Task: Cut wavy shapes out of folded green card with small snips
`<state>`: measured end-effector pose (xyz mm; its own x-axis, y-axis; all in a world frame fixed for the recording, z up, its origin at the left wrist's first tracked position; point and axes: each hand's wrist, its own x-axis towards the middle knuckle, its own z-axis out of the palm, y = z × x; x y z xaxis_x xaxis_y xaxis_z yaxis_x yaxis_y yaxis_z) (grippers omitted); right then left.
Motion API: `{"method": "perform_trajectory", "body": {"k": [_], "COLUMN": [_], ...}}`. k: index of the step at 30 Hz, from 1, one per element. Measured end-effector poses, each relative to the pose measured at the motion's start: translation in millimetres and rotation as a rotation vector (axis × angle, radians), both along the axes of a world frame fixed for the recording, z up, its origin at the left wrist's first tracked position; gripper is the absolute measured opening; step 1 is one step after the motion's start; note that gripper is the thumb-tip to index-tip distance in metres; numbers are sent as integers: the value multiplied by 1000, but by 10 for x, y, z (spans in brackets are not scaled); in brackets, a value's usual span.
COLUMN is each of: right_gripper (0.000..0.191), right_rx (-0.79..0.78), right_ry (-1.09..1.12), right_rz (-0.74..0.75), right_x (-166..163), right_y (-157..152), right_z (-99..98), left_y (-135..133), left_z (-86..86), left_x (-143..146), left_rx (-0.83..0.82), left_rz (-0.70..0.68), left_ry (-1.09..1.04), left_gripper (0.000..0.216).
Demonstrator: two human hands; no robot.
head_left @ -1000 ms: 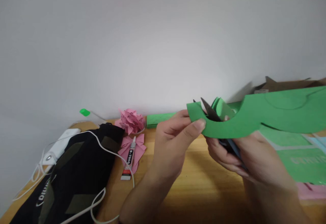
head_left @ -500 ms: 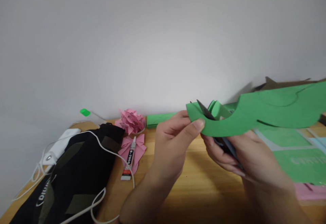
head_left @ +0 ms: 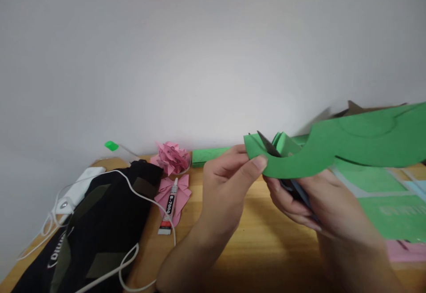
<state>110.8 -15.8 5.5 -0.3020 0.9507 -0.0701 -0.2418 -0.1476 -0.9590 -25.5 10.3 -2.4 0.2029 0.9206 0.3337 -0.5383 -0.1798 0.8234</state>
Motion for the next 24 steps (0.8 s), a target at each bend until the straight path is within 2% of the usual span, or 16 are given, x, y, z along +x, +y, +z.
{"method": "perform_trajectory", "body": {"k": [10, 19, 24], "right_gripper": [55, 49, 53], "right_rx": [24, 21, 51], "right_ry": [-7, 48, 33], "right_rz": [-20, -47, -39], "right_x": [-6, -30, -20], "right_y": [-6, -11, -9], "right_z": [1, -23, -43], "left_y": [-7, -17, -35], "left_z": [3, 1, -4], "left_x": [6, 28, 42], "left_rx": [-1, -1, -20], "left_rz": [7, 39, 50], "left_ry": [21, 49, 42], "left_gripper": [19, 20, 19]}}
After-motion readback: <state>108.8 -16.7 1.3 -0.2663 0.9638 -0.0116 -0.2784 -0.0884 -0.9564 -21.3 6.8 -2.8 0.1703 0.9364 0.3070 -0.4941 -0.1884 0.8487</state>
